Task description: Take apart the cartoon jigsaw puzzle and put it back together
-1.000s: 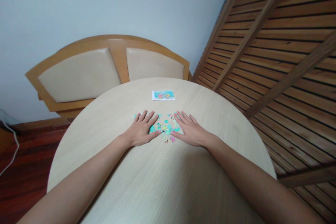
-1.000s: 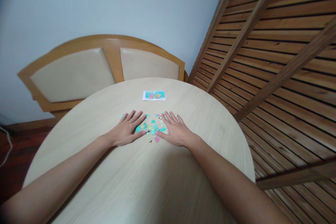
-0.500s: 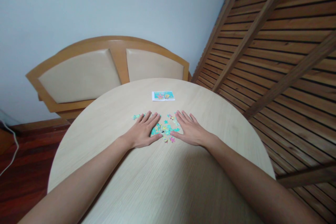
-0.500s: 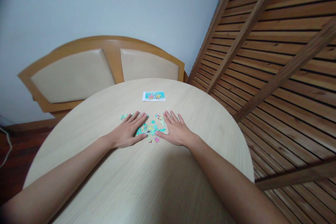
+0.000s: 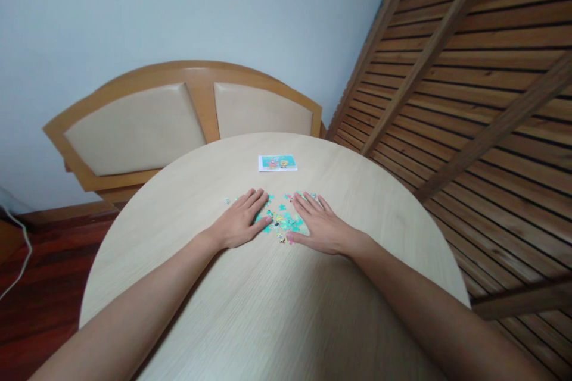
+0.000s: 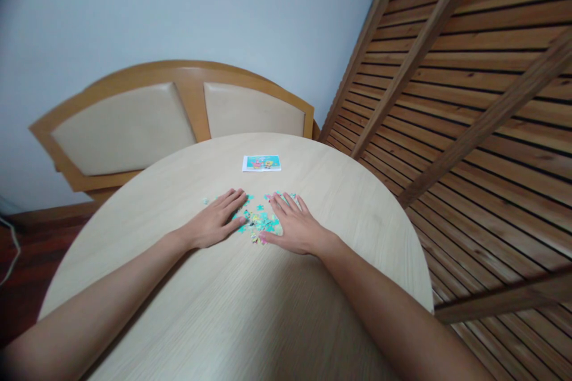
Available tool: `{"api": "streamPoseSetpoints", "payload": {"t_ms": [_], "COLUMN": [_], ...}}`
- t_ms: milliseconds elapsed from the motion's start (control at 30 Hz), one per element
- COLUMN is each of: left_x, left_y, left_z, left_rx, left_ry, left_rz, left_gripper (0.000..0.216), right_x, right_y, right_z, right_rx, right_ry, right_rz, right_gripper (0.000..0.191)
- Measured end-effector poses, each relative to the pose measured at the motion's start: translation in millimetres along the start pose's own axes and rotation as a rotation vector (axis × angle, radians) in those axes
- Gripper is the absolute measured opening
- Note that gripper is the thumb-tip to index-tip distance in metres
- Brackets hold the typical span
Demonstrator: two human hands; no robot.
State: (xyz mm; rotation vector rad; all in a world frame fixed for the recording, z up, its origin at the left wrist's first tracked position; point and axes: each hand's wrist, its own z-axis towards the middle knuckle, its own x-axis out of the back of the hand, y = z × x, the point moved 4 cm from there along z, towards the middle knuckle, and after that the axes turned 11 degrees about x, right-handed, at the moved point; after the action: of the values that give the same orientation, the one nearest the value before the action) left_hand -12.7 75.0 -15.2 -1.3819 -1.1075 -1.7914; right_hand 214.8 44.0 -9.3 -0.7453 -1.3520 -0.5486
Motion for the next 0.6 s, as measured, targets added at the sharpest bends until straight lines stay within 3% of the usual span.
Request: {"api": "streamPoseSetpoints", "payload": {"t_ms": [233,400,500,600], "left_x": [6,16,20,21], "left_y": [5,26,42,48], "left_z": [-1,-9,-16,-17], "left_rx": [-0.020,-0.283,-0.411,-0.435], "left_ry": [-0.011,-0.036,-0.061,-0.058], "left_rz": [-0.017,-0.040,-0.060,-0.064], "left_gripper": [0.072,0.059,0.054,0.052], "right_x": [5,18,29,37], "right_y": [1,13,19,24], "right_z": [0,-6,-8,-9], "right_rx": [-0.005,0.027,0.152,0.246], "right_ry": [-0.021,-0.001,0.080,0.176], "right_rz": [0.033,0.076,0.109,0.139], "right_gripper": [0.100,0.095,0.075,0.043]}}
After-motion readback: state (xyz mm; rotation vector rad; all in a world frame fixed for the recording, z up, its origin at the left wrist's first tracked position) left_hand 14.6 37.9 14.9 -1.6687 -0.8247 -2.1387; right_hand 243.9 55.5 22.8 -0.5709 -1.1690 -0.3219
